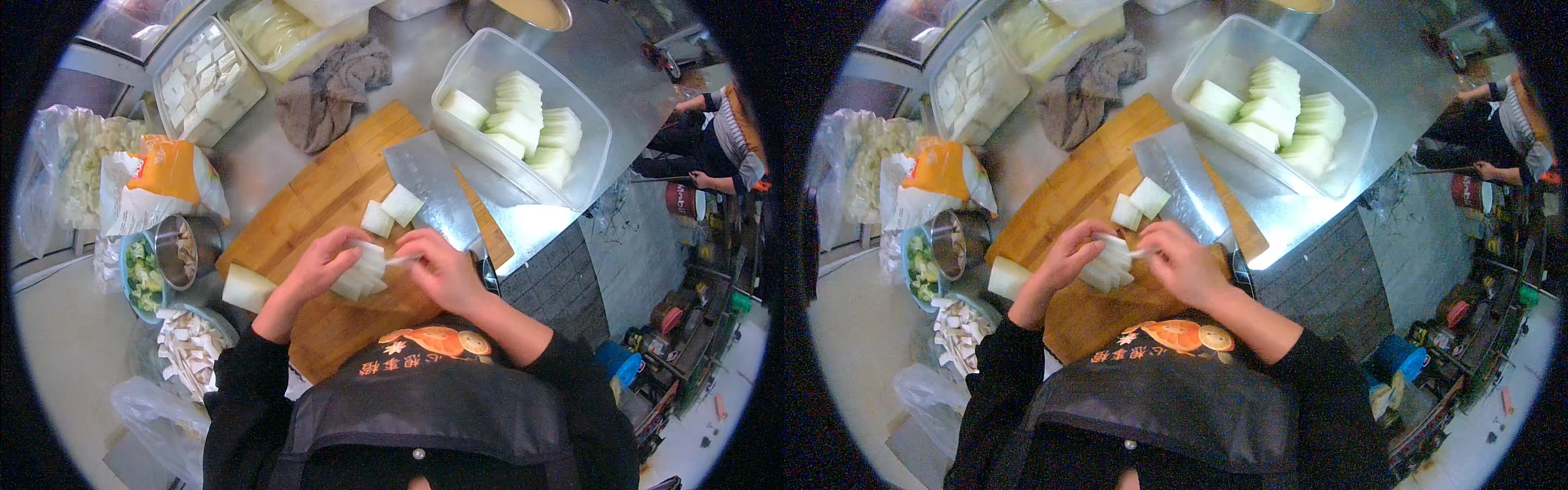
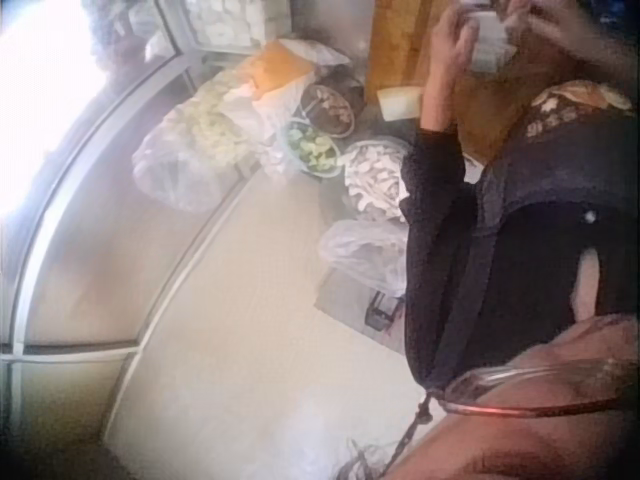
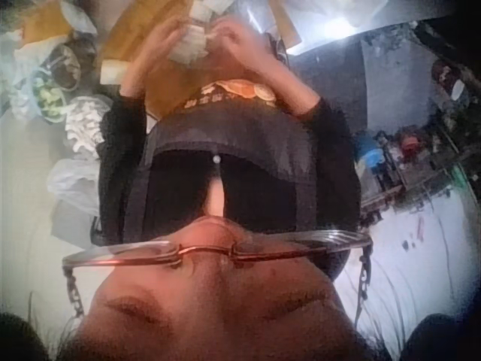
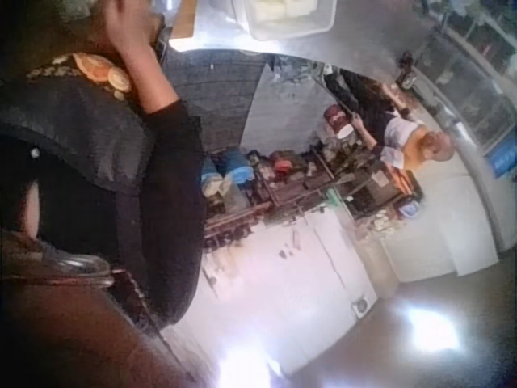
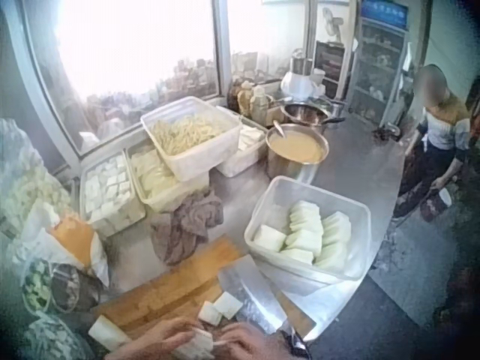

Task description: The person slices a large white root vegetable into uniform pieces on a wooden cutting board using a cleaver. The cut pieces are stacked and transferred into a clear plastic container. The person repeats this process with additional vegetable sections.

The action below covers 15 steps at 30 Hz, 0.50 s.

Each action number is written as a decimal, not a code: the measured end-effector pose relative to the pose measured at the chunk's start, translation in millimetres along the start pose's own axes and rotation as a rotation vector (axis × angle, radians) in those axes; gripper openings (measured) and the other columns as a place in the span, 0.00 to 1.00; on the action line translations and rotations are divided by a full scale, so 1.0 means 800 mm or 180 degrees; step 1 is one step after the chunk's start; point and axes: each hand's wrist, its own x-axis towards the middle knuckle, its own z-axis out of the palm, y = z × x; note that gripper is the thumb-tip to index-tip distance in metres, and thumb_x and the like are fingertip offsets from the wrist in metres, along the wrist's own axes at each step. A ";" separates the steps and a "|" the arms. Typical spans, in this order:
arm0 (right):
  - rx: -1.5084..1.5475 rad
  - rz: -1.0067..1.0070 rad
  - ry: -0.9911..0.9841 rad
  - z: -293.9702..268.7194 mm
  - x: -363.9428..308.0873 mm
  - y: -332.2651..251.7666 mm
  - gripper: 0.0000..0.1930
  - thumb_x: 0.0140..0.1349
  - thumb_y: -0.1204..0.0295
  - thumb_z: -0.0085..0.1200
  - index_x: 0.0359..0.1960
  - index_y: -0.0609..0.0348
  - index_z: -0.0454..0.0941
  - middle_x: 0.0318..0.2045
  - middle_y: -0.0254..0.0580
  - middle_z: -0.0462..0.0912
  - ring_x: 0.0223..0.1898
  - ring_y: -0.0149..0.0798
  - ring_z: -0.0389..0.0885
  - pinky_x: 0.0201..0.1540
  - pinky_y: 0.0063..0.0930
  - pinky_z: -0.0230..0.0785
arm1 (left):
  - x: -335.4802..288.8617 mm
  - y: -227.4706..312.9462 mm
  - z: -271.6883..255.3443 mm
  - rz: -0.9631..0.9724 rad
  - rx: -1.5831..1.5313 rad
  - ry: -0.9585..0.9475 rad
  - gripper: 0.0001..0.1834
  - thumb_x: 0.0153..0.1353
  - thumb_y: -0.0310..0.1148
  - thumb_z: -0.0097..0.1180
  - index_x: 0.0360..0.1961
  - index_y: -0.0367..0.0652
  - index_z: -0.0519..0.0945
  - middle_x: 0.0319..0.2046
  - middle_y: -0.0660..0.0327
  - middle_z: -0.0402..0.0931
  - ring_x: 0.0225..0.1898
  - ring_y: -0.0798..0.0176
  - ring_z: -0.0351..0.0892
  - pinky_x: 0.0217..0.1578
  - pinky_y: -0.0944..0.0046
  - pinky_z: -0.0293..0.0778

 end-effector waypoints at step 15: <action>-0.1751 0.0345 0.0347 -0.012 0.066 0.014 0.19 0.50 0.70 0.59 0.43 0.59 0.69 0.41 0.49 0.72 0.42 0.52 0.74 0.42 0.40 0.69 | -0.032 0.009 0.004 0.1029 0.2002 -0.0005 0.32 0.41 0.36 0.67 0.51 0.43 0.72 0.48 0.53 0.71 0.51 0.50 0.69 0.52 0.56 0.66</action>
